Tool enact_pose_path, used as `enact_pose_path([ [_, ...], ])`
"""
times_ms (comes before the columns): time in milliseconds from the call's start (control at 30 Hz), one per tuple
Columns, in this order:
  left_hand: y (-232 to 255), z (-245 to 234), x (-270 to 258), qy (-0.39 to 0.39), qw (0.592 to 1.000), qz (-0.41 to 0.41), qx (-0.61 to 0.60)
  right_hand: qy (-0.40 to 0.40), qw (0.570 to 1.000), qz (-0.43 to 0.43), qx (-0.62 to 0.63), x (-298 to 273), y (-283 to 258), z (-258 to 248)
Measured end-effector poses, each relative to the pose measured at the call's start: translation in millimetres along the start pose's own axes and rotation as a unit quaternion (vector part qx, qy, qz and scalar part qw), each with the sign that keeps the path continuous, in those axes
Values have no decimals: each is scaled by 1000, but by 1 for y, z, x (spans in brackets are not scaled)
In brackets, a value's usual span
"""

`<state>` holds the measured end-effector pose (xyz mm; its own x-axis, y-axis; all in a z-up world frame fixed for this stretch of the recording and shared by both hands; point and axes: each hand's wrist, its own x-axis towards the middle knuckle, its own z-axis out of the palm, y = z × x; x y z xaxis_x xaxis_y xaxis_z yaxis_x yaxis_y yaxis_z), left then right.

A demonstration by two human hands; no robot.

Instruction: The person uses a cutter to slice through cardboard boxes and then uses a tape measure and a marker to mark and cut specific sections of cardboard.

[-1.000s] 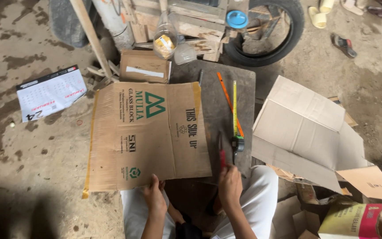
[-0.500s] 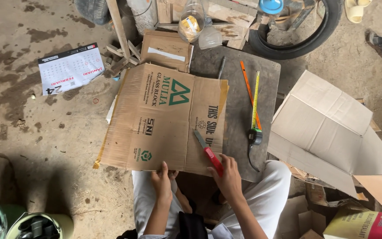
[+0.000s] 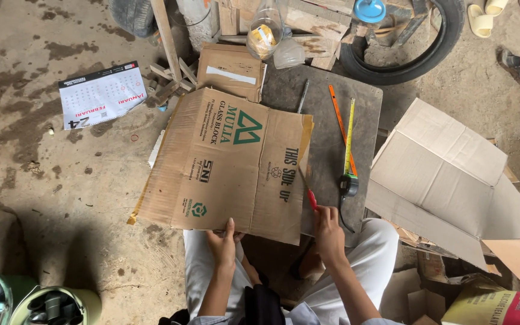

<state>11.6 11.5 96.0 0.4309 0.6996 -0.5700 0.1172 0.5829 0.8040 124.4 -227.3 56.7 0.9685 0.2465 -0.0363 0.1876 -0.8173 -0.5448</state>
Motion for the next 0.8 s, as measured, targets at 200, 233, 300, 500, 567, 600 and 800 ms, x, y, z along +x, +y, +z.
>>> enact_pose_path([
  [200,4,0,-2,6,1000,3,3,-3,946,-308,-100,-4,-8,11],
  [233,8,1,-5,-1,1000,6,4,-27,985,-167,-44,6,-10,1],
  [300,12,0,-9,-5,1000,10,4,-53,998,-24,13,13,-15,-8],
  [500,-3,-7,3,2,1000,12,5,-167,967,-171,88,18,-32,-14],
  [567,4,-5,-3,-1,1000,14,9,-51,980,155,113,40,-26,-18],
  [600,2,-5,-2,-1,1000,14,8,-50,980,154,113,36,-27,-20],
  [800,-3,-7,3,-1,1000,3,-2,-85,949,-303,27,27,-31,1],
])
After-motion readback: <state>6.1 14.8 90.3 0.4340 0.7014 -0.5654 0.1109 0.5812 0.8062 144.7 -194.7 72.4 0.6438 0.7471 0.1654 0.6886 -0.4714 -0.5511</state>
